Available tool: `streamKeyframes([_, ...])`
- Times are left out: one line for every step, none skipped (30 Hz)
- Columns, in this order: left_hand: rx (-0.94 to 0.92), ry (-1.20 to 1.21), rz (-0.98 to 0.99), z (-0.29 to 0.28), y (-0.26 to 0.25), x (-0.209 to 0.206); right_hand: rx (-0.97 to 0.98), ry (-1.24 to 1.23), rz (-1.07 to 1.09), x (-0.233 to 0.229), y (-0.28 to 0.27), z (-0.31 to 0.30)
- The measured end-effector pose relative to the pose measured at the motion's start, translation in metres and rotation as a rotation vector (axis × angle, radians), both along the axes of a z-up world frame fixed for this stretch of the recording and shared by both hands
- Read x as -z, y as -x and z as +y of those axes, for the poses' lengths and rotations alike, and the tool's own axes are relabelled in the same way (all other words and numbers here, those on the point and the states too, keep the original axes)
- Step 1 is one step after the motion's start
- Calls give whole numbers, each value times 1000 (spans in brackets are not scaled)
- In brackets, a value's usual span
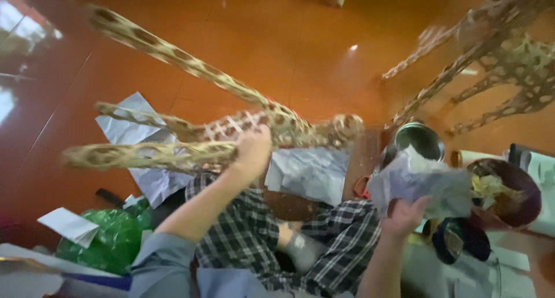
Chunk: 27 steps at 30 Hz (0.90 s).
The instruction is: Wrapping a woven giraffe sculpture with paper by cutting and applying pieces
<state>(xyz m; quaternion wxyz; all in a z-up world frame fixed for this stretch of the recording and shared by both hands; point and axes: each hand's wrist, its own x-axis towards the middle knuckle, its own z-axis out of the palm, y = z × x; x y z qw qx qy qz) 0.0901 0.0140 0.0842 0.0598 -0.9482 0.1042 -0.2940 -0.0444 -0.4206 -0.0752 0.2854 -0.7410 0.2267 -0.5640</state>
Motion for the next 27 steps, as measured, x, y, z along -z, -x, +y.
streamKeyframes([32, 21, 17, -8, 12, 19, -15, 107, 102, -5, 2, 9])
streamKeyframes([68, 44, 34, -16, 23, 38, -26, 214, 205, -10, 6, 18])
streamKeyframes([72, 45, 41, -27, 37, 38, -23, 214, 214, -15, 4, 38])
streamKeyframes([82, 16, 9, -37, 51, 37, -41, 373, 364, -19, 2, 57])
streamKeyframes([92, -13, -24, -48, 63, 36, -60, 530, 515, -24, -1, 76])
streamKeyframes([99, -14, -14, -53, 70, 38, -57, 527, 526, -29, -2, 95])
streamKeyframes([122, -1, -8, -59, 76, 40, -80, 683, 681, -34, -4, 112])
streamKeyframes([145, 13, -6, -66, 78, 41, -102, 839, 831, -41, -11, 128])
streamKeyframes([150, 13, -1, -68, 85, 38, -100, 837, 838, -36, -16, 137])
streamKeyframes([161, 14, -30, -70, 87, 33, -336, 18, 950, -32, -26, 146])
streamKeyframes([171, 15, -59, -72, 89, 28, -542, -818, 945, -29, -37, 154])
streamKeyframes([177, 15, -63, -65, 103, 4, -538, -820, 939, -66, -37, 177])
streamKeyframes([345, 44, -52, -59, 116, -20, -600, -879, 812, -103, -39, 199])
streamKeyframes([514, 70, -41, -52, 128, -44, -660, -936, 682, -140, -41, 220])
streamKeyframes([521, 67, -44, -40, 136, -30, -657, -938, 674, -154, -41, 230])
streamKeyframes([580, 145, 269, -28, 146, -14, -626, -988, 621, -167, -39, 239])
streamKeyframes([629, 220, 584, -15, 156, 2, -594, -1038, 568, -181, -37, 248])
streamKeyframes([634, 215, 585, 4, 154, 29, -590, -1042, 564, -233, -33, 269])
streamKeyframes([541, 293, 553, 23, 151, 56, -724, -1090, 538, -284, -23, 289])
streamKeyframes([445, 369, 515, 41, 146, 82, -863, -1131, 507, -334, -6, 307])
streamKeyframes([448, 365, 511, 31, 138, 28, -863, -1131, 501, -303, -12, 295])
streamKeyframes([472, 668, 549, 36, 133, -32, -834, -1151, 443, -273, -16, 285])
streamKeyframes([489, 973, 581, 53, 135, -95, -804, -1170, 386, -242, -21, 275])
streamKeyframes([489, 976, 588, 45, 129, -73, -798, -1172, 390, -230, -26, 265])
streamKeyframes([466, 1259, 661, 37, 124, -51, -739, -1095, 484, -217, -30, 255])
streamKeyframes([438, 1543, 725, 29, 117, -29, -680, -1011, 571, -205, -35, 244])
streamKeyframes([441, 1546, 729, 26, 117, -4, -674, -1010, 571, -163, -36, 220])
